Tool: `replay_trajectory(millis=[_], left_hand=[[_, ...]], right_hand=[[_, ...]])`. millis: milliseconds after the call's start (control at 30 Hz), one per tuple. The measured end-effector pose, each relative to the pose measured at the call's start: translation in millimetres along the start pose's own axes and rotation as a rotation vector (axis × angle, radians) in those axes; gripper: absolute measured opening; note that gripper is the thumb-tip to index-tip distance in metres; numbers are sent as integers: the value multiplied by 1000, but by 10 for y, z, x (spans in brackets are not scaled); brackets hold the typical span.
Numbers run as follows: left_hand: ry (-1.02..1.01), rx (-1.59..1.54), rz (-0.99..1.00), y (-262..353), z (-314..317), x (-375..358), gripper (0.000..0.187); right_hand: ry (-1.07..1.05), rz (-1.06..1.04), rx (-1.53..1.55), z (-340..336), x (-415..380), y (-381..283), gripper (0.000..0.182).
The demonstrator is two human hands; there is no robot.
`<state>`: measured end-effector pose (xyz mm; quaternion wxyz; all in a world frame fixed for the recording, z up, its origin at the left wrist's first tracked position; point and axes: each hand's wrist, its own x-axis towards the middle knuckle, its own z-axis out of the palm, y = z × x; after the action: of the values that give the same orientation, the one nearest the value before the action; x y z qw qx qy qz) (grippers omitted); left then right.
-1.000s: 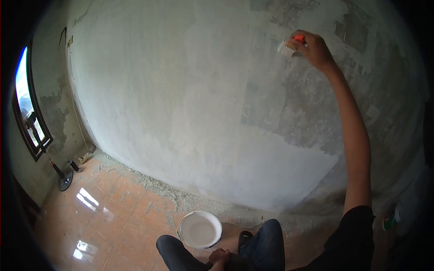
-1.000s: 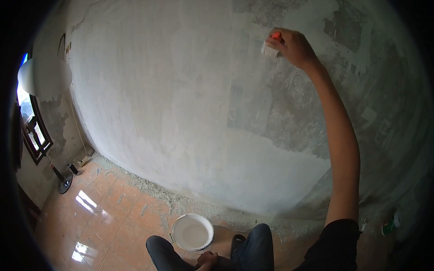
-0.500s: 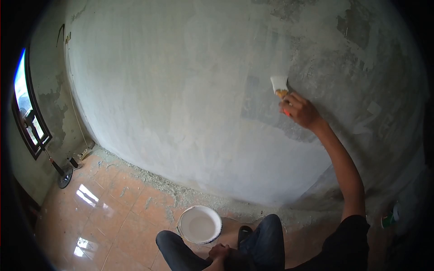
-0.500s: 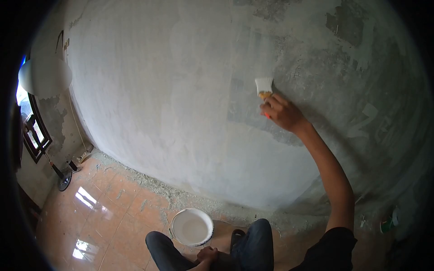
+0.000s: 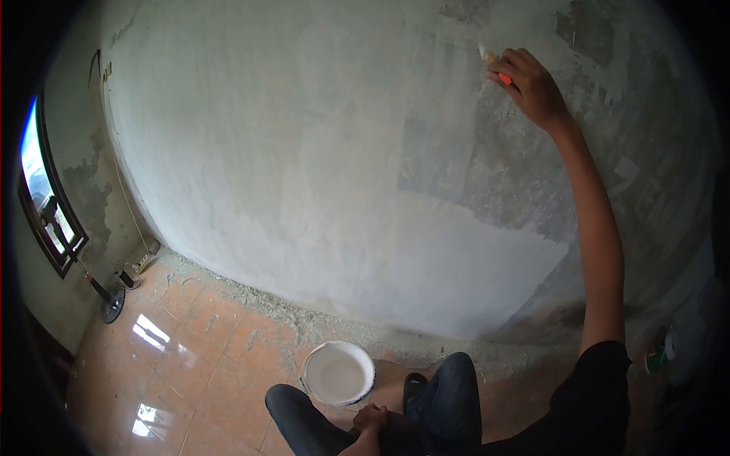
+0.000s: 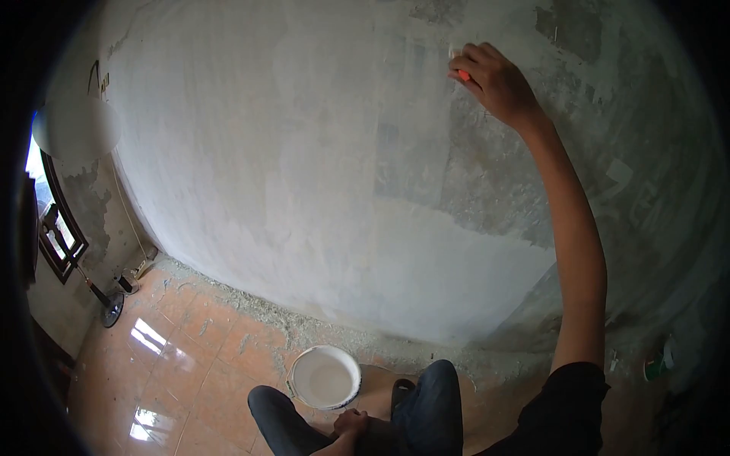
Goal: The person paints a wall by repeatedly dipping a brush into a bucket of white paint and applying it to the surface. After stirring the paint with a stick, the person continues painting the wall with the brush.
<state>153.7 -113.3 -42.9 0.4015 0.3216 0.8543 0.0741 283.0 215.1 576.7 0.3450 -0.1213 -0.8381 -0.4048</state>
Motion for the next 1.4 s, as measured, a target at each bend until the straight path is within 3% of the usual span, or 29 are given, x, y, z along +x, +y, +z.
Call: replay_trajectory(millis=[67, 100, 333, 500, 567, 633, 700, 733, 767, 900, 967, 1067, 1233, 1300, 1400], left_hand=[[-2, -9, 3, -10, 10, -15, 44], [3, -6, 6, -5, 6, -11, 44], [6, -13, 11, 22, -42, -55, 43], [9, -16, 17, 31, -49, -67, 43], [18, -14, 5, 31, -49, -66, 43], [15, -22, 19, 44, -85, -103, 43], [14, -18, 23, 45, -67, -96, 43], [16, -15, 24, 38, -62, -83, 43], [18, -14, 20, 28, -64, -63, 43], [15, -20, 11, 23, -16, -34, 44], [7, -15, -2, 28, -21, -22, 44], [2, -10, -12, 22, -22, -29, 44], [1, -19, 3, 47, -63, -63, 43], [-8, -24, 0, 71, -99, -84, 44], [-16, -23, -1, 64, -95, -100, 44]], right_hand=[[197, -14, -144, -11, 15, -42, 11], [197, -16, -142, 40, -23, -48, 11], [-40, 0, 23, 767, -923, -634, 11], [-194, -101, 68, 830, -1248, -1164, 10], [-200, 52, 309, 789, -1185, -1317, 12], [-188, -3, 328, 907, -1136, -1415, 14], [-327, 126, 561, 1041, -998, -1443, 16], [-421, 243, 645, 1081, -890, -1425, 17], [-319, 253, 705, 1224, -834, -1367, 16], [-390, 504, 760, 1284, -243, -964, 17], [-279, 490, 829, 1289, -2, -656, 22], [-154, 455, 673, 1071, 386, -314, 22], [-60, 349, 424, 641, 535, -398, 17], [79, 61, 231, 732, 357, -540, 18], [96, -220, -94, 1134, -100, -926, 8]])
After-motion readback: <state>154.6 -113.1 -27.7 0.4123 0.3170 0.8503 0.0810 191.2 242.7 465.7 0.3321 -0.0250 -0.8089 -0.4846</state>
